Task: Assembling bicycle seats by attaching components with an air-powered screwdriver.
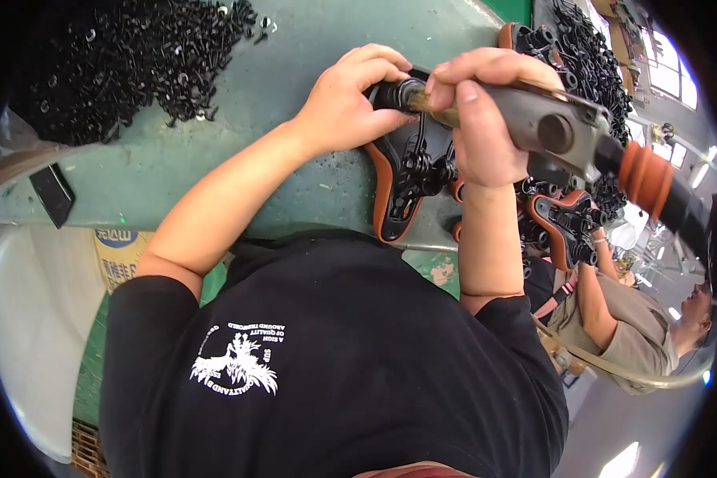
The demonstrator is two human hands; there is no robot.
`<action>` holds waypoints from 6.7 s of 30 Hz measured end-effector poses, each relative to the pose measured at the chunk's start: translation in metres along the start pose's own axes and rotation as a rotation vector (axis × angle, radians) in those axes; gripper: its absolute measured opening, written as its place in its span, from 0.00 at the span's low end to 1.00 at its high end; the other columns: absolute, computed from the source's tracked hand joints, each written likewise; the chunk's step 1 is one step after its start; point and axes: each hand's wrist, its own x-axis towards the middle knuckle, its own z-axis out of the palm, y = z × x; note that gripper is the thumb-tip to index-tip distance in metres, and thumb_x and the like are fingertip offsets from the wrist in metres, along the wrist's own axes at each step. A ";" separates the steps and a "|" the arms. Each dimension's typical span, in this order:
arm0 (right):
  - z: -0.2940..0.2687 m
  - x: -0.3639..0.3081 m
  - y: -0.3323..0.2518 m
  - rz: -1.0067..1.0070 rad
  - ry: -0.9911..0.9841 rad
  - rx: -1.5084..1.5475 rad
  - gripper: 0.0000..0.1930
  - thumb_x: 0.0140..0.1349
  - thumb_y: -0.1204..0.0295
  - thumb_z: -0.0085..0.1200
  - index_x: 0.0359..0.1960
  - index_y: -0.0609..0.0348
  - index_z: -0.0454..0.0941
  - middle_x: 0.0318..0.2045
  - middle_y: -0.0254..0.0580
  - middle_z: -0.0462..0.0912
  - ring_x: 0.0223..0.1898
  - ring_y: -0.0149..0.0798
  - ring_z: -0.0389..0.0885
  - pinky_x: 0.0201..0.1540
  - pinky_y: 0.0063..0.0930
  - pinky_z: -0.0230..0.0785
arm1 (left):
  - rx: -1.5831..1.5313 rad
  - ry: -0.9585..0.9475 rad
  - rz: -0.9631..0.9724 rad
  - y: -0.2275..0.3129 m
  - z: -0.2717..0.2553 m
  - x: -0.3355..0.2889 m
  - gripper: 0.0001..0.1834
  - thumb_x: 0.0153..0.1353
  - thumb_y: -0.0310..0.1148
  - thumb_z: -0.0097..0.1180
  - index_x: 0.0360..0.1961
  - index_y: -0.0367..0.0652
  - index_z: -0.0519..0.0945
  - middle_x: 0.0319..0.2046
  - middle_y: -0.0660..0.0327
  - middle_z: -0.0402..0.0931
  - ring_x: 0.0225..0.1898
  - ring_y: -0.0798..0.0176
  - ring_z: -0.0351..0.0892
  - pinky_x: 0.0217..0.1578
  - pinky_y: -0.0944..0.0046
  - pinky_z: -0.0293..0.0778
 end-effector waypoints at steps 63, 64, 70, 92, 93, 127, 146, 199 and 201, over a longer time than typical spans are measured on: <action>-0.065 -0.065 -0.064 -0.032 0.039 -0.254 0.16 0.67 0.83 0.55 0.52 0.57 0.68 0.44 0.53 0.78 0.36 0.40 0.81 0.46 0.43 0.79 | -0.230 -0.791 0.004 0.002 0.045 0.069 0.21 0.43 0.25 0.72 0.43 0.38 0.85 0.57 0.55 0.81 0.58 0.53 0.81 0.59 0.56 0.78; -0.065 -0.064 -0.061 -0.023 0.000 -0.291 0.15 0.66 0.84 0.55 0.52 0.57 0.68 0.44 0.53 0.78 0.35 0.40 0.81 0.46 0.43 0.80 | -0.237 -0.772 -0.012 0.002 0.046 0.064 0.20 0.43 0.25 0.72 0.41 0.38 0.84 0.56 0.55 0.81 0.57 0.53 0.81 0.58 0.56 0.78; -0.063 -0.056 -0.044 -0.058 0.015 -0.216 0.09 0.65 0.83 0.57 0.42 0.58 0.71 0.35 0.50 0.82 0.32 0.39 0.82 0.43 0.40 0.80 | -0.232 -0.686 0.007 -0.002 0.047 0.056 0.18 0.42 0.27 0.74 0.36 0.38 0.82 0.53 0.54 0.82 0.55 0.51 0.82 0.57 0.55 0.78; -0.145 -0.043 0.001 0.299 0.927 0.095 0.07 0.61 0.82 0.58 0.40 0.62 0.75 0.39 0.50 0.83 0.23 0.39 0.85 0.29 0.37 0.80 | 0.269 0.593 -0.120 -0.016 -0.172 0.173 0.26 0.62 0.32 0.73 0.57 0.28 0.81 0.48 0.52 0.85 0.48 0.59 0.84 0.52 0.60 0.79; -0.150 -0.037 0.012 0.346 0.947 0.134 0.08 0.60 0.81 0.59 0.39 0.62 0.74 0.33 0.44 0.82 0.23 0.39 0.85 0.27 0.37 0.80 | 0.559 0.701 -0.081 -0.011 -0.175 0.172 0.26 0.64 0.30 0.71 0.59 0.28 0.80 0.47 0.53 0.85 0.48 0.59 0.84 0.52 0.60 0.79; -0.047 -0.074 -0.113 -0.234 -0.029 0.331 0.17 0.69 0.72 0.56 0.56 0.54 0.66 0.48 0.43 0.75 0.31 0.34 0.84 0.40 0.35 0.79 | -1.189 -0.164 -0.707 0.114 -0.008 -0.055 0.14 0.75 0.26 0.58 0.56 0.31 0.82 0.43 0.51 0.85 0.37 0.58 0.86 0.41 0.60 0.83; -0.061 -0.075 -0.103 -0.249 -0.106 0.395 0.16 0.68 0.75 0.57 0.53 0.52 0.65 0.48 0.44 0.76 0.33 0.36 0.85 0.41 0.38 0.81 | -0.849 -0.355 -0.498 0.108 -0.008 -0.035 0.11 0.64 0.15 0.65 0.48 0.28 0.87 0.42 0.49 0.84 0.37 0.57 0.89 0.40 0.61 0.87; 0.015 -0.052 -0.028 -0.200 -0.027 -0.103 0.15 0.71 0.74 0.57 0.49 0.51 0.61 0.43 0.49 0.74 0.29 0.43 0.80 0.39 0.50 0.79 | 0.331 0.181 0.138 0.032 -0.018 -0.033 0.30 0.38 0.31 0.77 0.48 0.44 0.84 0.41 0.57 0.84 0.45 0.48 0.84 0.48 0.53 0.81; 0.015 -0.049 -0.025 -0.199 -0.043 -0.129 0.15 0.72 0.73 0.57 0.49 0.52 0.61 0.43 0.48 0.73 0.28 0.42 0.80 0.37 0.49 0.79 | 0.296 0.275 0.124 0.032 -0.015 -0.031 0.30 0.38 0.30 0.79 0.47 0.43 0.83 0.43 0.57 0.84 0.49 0.48 0.83 0.50 0.53 0.81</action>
